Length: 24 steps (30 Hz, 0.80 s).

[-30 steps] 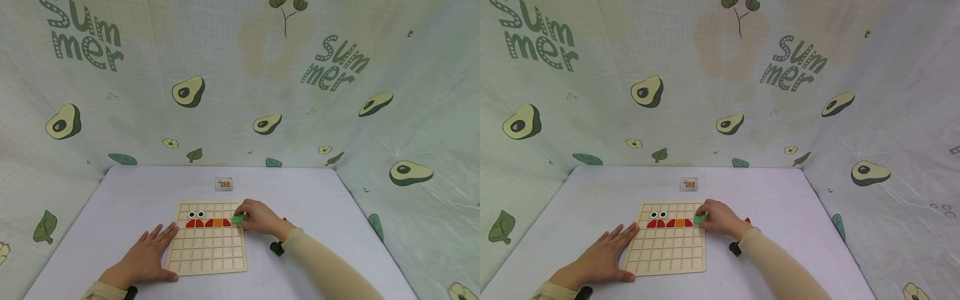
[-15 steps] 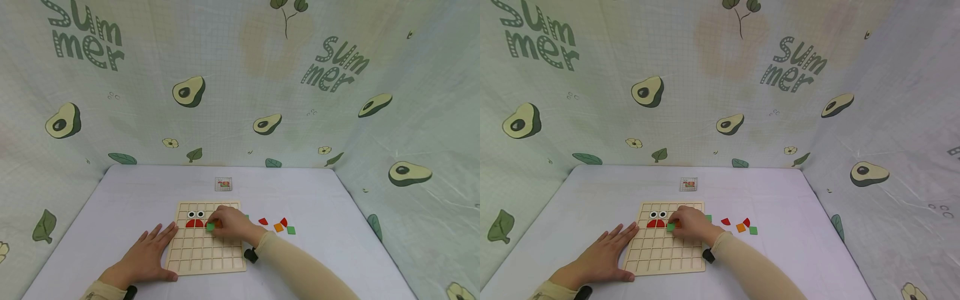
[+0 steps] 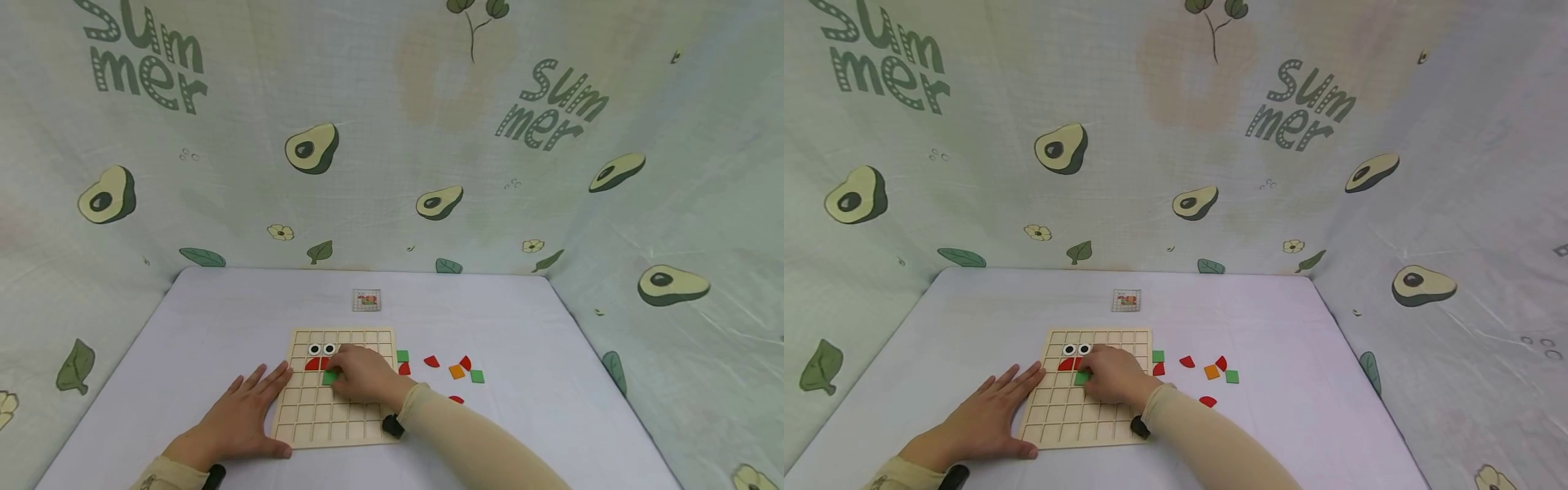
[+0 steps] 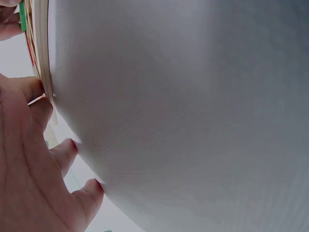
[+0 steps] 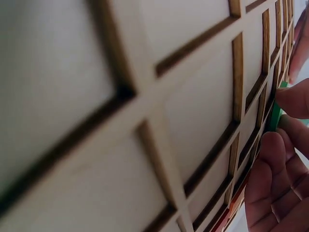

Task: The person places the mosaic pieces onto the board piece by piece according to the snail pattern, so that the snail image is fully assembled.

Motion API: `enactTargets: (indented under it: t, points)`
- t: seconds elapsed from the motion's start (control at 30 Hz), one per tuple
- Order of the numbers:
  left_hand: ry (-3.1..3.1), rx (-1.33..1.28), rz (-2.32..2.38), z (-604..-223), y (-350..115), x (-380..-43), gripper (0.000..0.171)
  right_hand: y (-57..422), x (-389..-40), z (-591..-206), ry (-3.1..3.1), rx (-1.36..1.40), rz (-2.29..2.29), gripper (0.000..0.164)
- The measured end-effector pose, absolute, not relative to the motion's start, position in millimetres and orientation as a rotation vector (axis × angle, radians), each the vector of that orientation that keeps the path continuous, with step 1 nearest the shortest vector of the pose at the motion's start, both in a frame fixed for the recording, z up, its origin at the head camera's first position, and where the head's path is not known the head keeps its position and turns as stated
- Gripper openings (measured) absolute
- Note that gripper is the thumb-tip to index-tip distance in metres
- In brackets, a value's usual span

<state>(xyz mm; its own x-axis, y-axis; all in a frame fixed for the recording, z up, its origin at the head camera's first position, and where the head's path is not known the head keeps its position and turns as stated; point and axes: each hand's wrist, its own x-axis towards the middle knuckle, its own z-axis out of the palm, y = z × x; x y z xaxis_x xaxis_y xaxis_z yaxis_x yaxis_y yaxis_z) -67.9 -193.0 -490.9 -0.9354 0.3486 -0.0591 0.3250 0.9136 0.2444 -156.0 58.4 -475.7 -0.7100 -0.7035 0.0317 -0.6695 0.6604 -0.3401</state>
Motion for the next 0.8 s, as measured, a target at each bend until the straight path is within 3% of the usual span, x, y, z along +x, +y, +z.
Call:
enactTargets:
  t: [0.8]
  points:
    - [2.974,0.526,0.358,-489.8,-193.1,-68.0,0.132,54.8,-154.1,-475.2,2.787,-1.196,-0.51,0.02]
